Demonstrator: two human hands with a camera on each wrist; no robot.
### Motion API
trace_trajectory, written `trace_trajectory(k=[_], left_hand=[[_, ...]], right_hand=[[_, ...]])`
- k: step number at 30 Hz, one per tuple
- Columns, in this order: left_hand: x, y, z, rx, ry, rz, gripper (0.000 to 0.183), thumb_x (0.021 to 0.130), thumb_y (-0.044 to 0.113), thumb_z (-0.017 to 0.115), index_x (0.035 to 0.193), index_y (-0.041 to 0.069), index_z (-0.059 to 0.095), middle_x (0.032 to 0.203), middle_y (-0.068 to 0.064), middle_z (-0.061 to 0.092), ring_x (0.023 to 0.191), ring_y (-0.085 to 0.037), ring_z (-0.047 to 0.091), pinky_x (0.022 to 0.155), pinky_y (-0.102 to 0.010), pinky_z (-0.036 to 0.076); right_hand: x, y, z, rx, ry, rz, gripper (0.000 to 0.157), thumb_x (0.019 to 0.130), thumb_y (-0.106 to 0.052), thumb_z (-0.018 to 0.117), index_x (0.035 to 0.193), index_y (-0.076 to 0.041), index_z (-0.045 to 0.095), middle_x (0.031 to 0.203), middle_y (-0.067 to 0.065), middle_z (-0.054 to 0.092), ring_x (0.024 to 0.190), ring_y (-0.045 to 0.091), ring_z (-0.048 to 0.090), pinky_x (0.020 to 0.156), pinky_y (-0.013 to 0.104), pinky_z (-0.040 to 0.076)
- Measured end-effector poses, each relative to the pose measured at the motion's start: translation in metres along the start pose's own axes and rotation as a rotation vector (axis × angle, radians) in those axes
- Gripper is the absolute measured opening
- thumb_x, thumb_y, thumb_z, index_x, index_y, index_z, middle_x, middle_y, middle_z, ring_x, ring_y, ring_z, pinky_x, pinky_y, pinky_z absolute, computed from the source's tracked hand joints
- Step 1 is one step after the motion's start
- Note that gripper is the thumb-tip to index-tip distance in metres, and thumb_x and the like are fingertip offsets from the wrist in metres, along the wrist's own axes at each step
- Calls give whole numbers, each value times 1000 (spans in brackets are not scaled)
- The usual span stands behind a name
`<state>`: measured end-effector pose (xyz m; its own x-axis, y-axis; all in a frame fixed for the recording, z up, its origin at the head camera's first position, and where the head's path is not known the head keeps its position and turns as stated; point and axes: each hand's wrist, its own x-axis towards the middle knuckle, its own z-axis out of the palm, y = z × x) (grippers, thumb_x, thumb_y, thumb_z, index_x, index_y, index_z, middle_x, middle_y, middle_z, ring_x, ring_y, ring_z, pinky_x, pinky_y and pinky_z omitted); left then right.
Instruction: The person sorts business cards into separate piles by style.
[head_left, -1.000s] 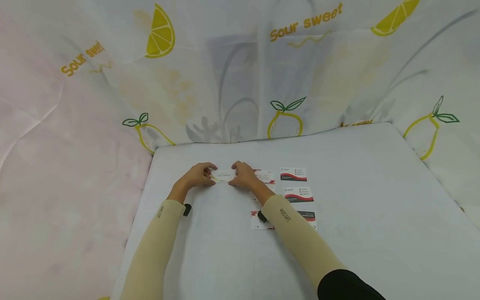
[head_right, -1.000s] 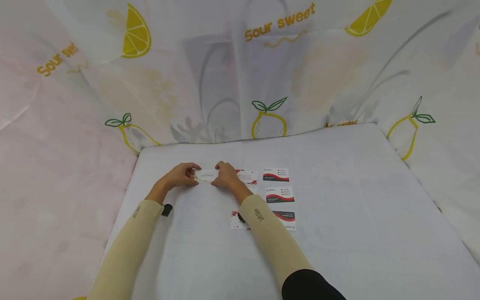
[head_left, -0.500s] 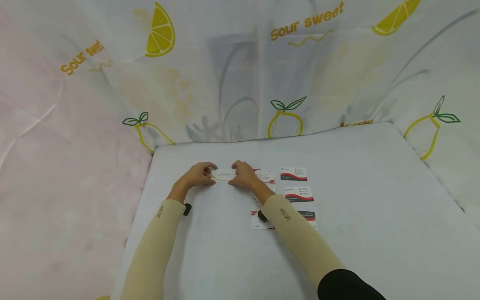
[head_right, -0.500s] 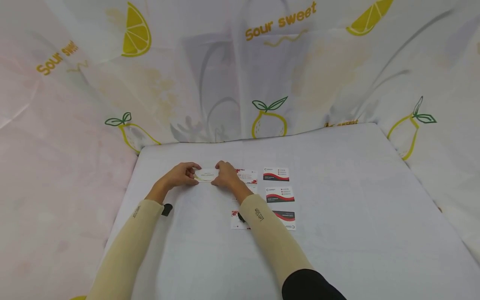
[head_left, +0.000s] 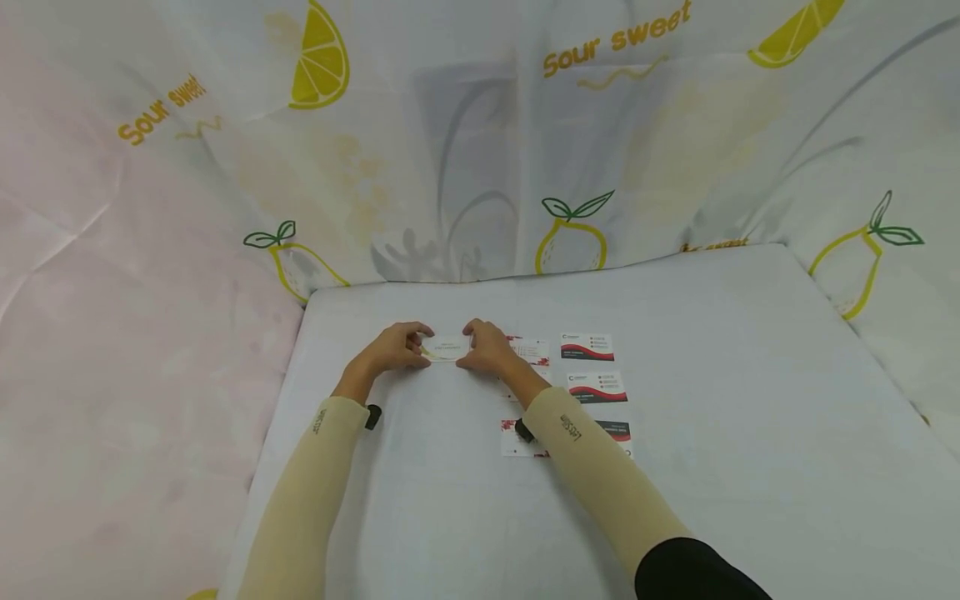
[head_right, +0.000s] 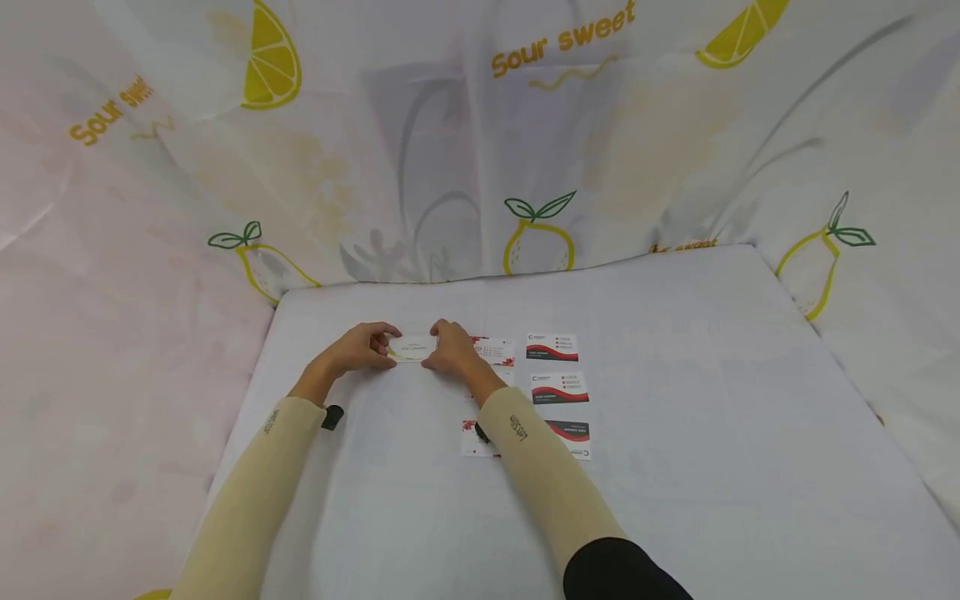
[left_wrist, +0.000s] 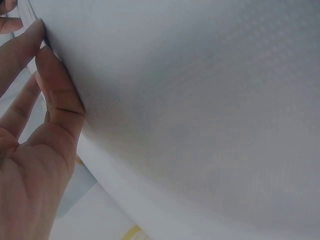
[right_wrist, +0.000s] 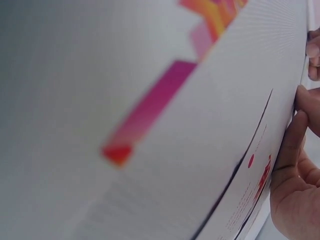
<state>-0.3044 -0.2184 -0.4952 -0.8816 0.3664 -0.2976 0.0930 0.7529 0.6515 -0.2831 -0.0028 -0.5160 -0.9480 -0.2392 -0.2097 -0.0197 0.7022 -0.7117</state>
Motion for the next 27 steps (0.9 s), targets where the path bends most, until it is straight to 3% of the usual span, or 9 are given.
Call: trace_trajectory(k=[17,27], left_hand=[[2,-1,-1,-23,3,-4,52,79,7,80,127,6,60,97,-8,55,79,-17,51,70,-27,44],[2,-1,0,-6,1,-16,55,79,10,82,129,7,59,98,-8,55,82,-17,52,73,-27,44]], right_hand=[[0,-4,-3,26,-41,37,58,83,-23,79,133,-9,53,108,8,59,97,21,55,89,36,47],[0,-2,-1,49,-20,38,65,80,-25,82,132,-7,49,109,9,59,96,22,55,89,37,48]])
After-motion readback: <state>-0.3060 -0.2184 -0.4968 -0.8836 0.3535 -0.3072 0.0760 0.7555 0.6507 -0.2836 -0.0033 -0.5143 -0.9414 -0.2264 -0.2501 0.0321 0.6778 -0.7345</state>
